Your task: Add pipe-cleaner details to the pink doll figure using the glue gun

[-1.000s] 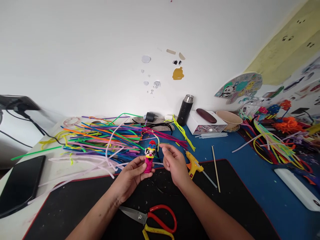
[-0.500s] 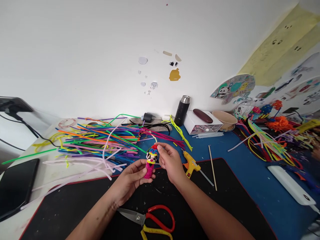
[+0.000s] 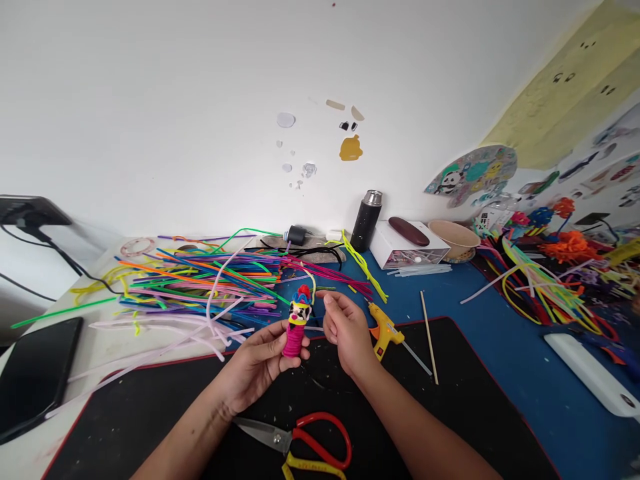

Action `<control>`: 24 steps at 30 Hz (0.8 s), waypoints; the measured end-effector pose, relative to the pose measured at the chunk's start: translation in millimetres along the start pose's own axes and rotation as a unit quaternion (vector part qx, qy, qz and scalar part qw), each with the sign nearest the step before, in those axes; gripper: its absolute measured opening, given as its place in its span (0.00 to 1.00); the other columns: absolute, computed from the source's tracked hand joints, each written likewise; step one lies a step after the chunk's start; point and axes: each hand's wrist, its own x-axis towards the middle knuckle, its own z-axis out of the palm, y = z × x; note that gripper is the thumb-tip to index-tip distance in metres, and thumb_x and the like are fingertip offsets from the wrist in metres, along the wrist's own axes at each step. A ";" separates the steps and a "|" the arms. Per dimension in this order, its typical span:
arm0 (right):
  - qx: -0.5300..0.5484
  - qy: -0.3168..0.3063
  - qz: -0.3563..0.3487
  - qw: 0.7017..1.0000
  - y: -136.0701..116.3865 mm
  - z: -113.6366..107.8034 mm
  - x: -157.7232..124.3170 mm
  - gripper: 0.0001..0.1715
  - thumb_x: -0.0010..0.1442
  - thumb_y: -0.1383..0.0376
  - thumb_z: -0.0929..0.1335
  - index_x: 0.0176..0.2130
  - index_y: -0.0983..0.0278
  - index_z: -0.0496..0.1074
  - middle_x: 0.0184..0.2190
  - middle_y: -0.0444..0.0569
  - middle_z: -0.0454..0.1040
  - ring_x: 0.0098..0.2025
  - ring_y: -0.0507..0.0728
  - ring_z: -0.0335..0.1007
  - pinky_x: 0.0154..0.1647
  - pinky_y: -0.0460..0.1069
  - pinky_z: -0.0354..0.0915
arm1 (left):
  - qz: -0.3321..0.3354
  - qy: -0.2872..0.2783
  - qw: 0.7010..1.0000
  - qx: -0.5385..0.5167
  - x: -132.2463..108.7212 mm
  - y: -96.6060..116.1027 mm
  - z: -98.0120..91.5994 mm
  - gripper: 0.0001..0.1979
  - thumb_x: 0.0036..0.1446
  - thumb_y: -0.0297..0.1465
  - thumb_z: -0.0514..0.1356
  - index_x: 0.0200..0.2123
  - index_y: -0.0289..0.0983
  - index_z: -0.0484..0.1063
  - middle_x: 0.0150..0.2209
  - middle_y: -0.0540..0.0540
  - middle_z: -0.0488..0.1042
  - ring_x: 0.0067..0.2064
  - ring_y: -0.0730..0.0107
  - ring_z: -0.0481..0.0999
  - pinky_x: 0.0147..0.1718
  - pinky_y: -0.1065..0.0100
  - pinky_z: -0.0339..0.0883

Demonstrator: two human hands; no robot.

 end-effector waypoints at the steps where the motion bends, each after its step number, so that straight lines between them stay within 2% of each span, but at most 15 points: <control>1: 0.002 0.004 0.001 1.000 0.9 -0.9 -0.1 0.24 0.61 0.48 0.76 0.43 0.66 0.79 0.15 0.33 0.54 0.17 0.46 0.45 0.17 0.43 0.44 | -0.001 -0.004 1.000 -0.007 0.0 0.0 -1.3 0.16 0.52 0.28 0.76 0.44 0.31 0.82 0.39 0.37 0.86 0.38 0.59 0.87 0.37 0.70 0.81; 13: 0.005 0.019 0.026 0.999 18.0 -11.5 -2.8 0.27 0.59 0.45 0.76 0.42 0.66 0.80 0.15 0.33 0.52 0.17 0.46 0.44 0.16 0.43 0.42 | 0.013 -0.042 0.997 -0.066 -0.4 3.2 -10.9 0.15 0.54 0.27 0.75 0.46 0.30 0.83 0.38 0.38 0.86 0.37 0.63 0.87 0.34 0.75 0.81; 24: 0.003 0.007 0.042 0.999 21.7 -14.3 -3.9 0.26 0.59 0.46 0.76 0.41 0.66 0.79 0.15 0.32 0.52 0.17 0.46 0.43 0.17 0.43 0.41 | 0.019 -0.050 0.995 -0.082 0.2 3.0 -11.5 0.15 0.55 0.26 0.74 0.46 0.29 0.84 0.38 0.39 0.86 0.37 0.65 0.86 0.37 0.75 0.80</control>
